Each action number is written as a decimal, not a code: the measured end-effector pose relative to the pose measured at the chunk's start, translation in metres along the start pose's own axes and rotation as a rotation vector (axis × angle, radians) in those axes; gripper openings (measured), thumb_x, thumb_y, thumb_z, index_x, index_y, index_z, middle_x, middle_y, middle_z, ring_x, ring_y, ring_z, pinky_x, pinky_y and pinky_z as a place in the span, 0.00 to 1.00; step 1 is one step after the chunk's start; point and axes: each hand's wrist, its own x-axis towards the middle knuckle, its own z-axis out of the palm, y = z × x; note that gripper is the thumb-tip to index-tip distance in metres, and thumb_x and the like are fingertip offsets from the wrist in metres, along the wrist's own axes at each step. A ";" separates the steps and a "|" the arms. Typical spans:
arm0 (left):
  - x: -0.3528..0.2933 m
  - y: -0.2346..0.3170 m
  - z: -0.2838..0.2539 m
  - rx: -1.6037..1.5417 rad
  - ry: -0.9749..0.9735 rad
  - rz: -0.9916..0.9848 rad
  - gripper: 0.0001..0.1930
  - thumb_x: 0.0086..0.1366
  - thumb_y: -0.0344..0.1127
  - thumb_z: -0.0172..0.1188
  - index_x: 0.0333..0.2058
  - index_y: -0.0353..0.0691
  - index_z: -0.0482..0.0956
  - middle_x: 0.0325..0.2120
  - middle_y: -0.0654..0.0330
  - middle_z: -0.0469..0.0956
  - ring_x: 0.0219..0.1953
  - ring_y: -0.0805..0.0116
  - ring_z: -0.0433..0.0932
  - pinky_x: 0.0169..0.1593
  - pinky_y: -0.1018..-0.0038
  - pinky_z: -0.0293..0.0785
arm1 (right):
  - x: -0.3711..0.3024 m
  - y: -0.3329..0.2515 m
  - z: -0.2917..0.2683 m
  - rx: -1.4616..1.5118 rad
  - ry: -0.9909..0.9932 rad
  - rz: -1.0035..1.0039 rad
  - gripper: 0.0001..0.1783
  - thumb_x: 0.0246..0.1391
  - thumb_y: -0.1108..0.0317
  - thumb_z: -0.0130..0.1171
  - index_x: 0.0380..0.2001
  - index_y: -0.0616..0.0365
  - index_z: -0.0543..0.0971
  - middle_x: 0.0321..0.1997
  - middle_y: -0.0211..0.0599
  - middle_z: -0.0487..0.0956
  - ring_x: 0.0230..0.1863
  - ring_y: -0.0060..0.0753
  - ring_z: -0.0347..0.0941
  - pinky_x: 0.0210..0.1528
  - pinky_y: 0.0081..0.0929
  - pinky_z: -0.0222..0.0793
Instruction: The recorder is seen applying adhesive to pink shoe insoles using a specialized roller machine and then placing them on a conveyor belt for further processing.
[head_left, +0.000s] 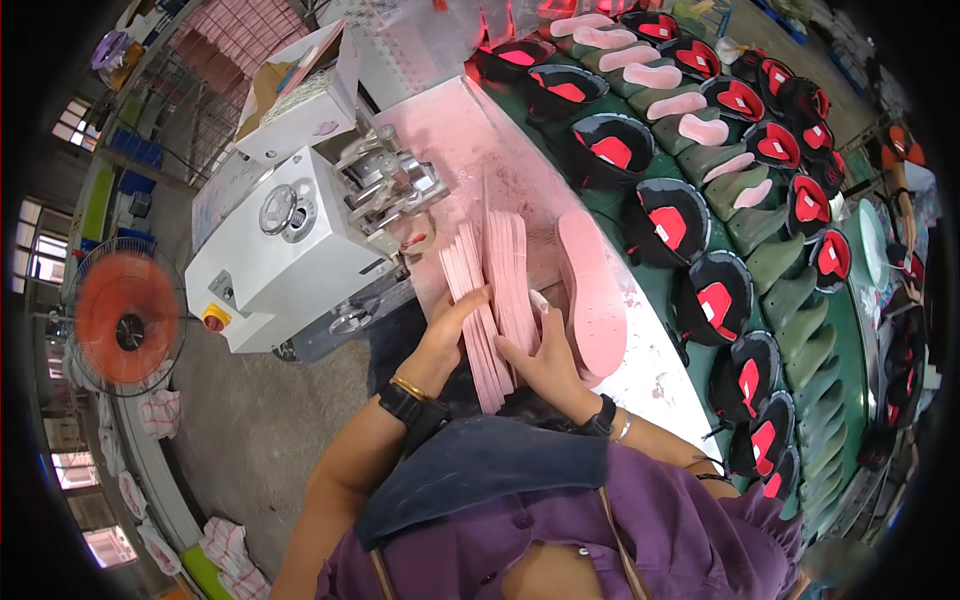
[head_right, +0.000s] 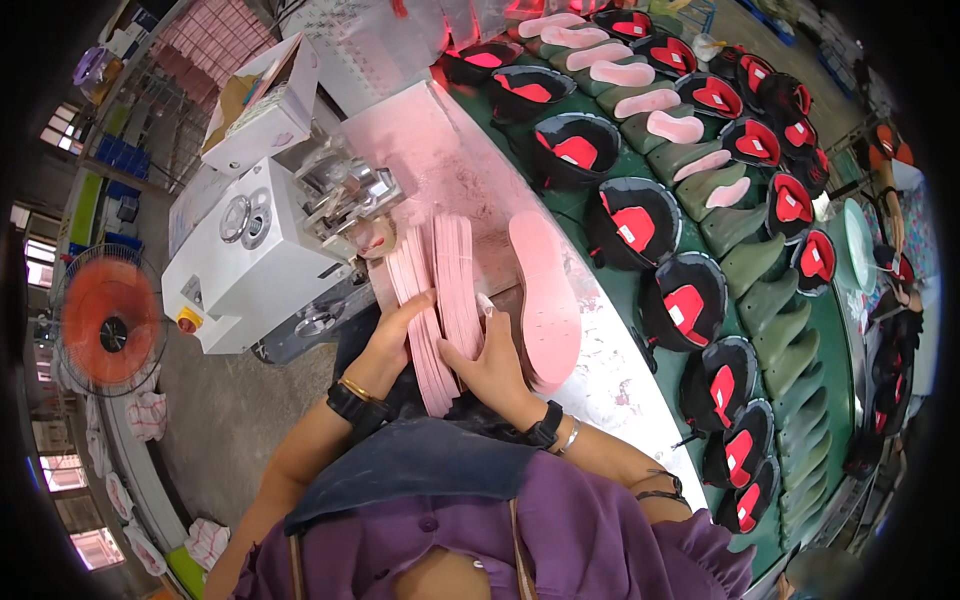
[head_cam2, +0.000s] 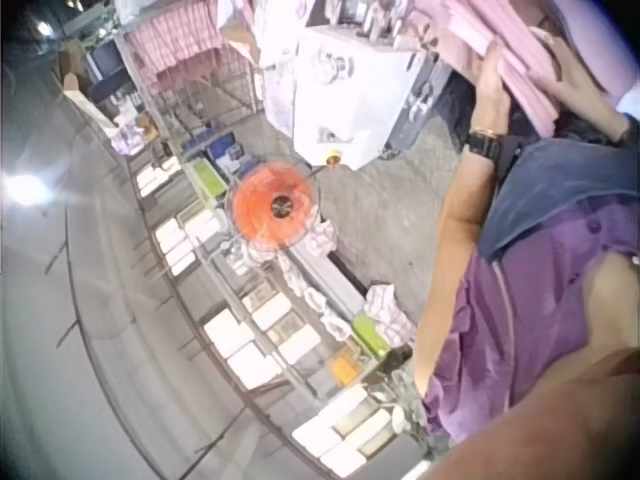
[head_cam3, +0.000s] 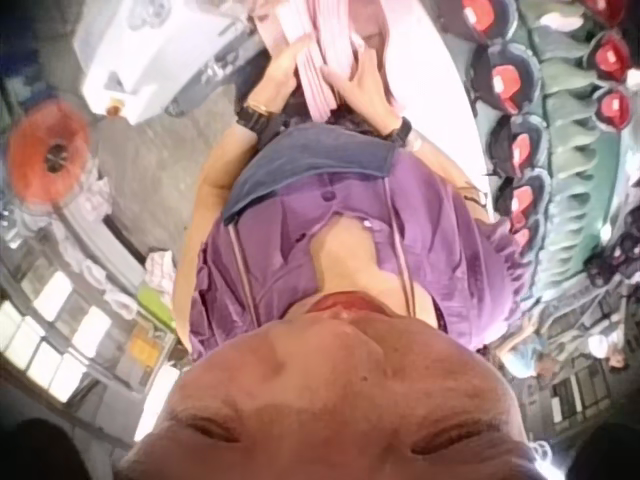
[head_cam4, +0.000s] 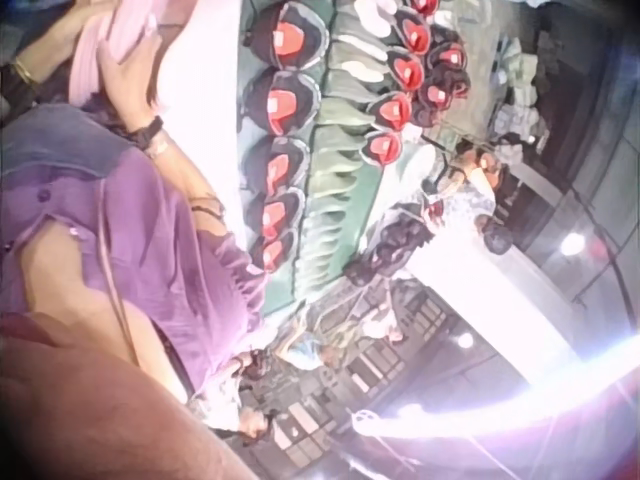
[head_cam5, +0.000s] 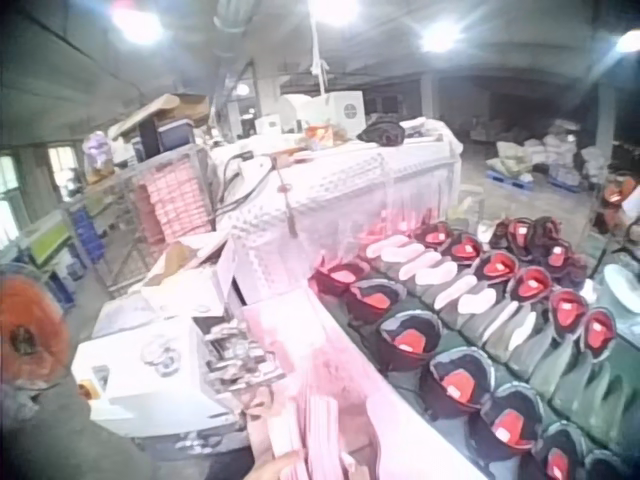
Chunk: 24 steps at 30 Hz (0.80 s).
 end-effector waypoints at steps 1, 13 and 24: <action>0.000 -0.002 0.002 -0.002 -0.013 -0.006 0.22 0.61 0.36 0.65 0.51 0.33 0.74 0.44 0.58 0.79 0.44 0.69 0.78 0.50 0.71 0.74 | -0.003 0.008 0.002 -0.039 0.013 -0.002 0.38 0.52 0.61 0.65 0.59 0.72 0.62 0.48 0.58 0.68 0.52 0.53 0.68 0.55 0.38 0.66; 0.026 -0.020 -0.029 -0.006 -0.103 -0.190 0.19 0.59 0.38 0.66 0.47 0.37 0.76 0.36 0.61 0.78 0.37 0.70 0.78 0.42 0.73 0.76 | -0.008 0.022 0.015 -0.456 0.141 0.057 0.28 0.54 0.66 0.59 0.55 0.71 0.66 0.49 0.60 0.69 0.51 0.61 0.68 0.54 0.42 0.66; 0.028 -0.027 -0.058 -0.031 -0.136 -0.283 0.14 0.60 0.40 0.64 0.41 0.39 0.79 0.30 0.62 0.79 0.31 0.69 0.79 0.38 0.71 0.79 | 0.044 0.019 0.038 -0.667 0.070 -0.003 0.29 0.50 0.69 0.62 0.54 0.70 0.68 0.47 0.56 0.73 0.50 0.60 0.69 0.51 0.46 0.68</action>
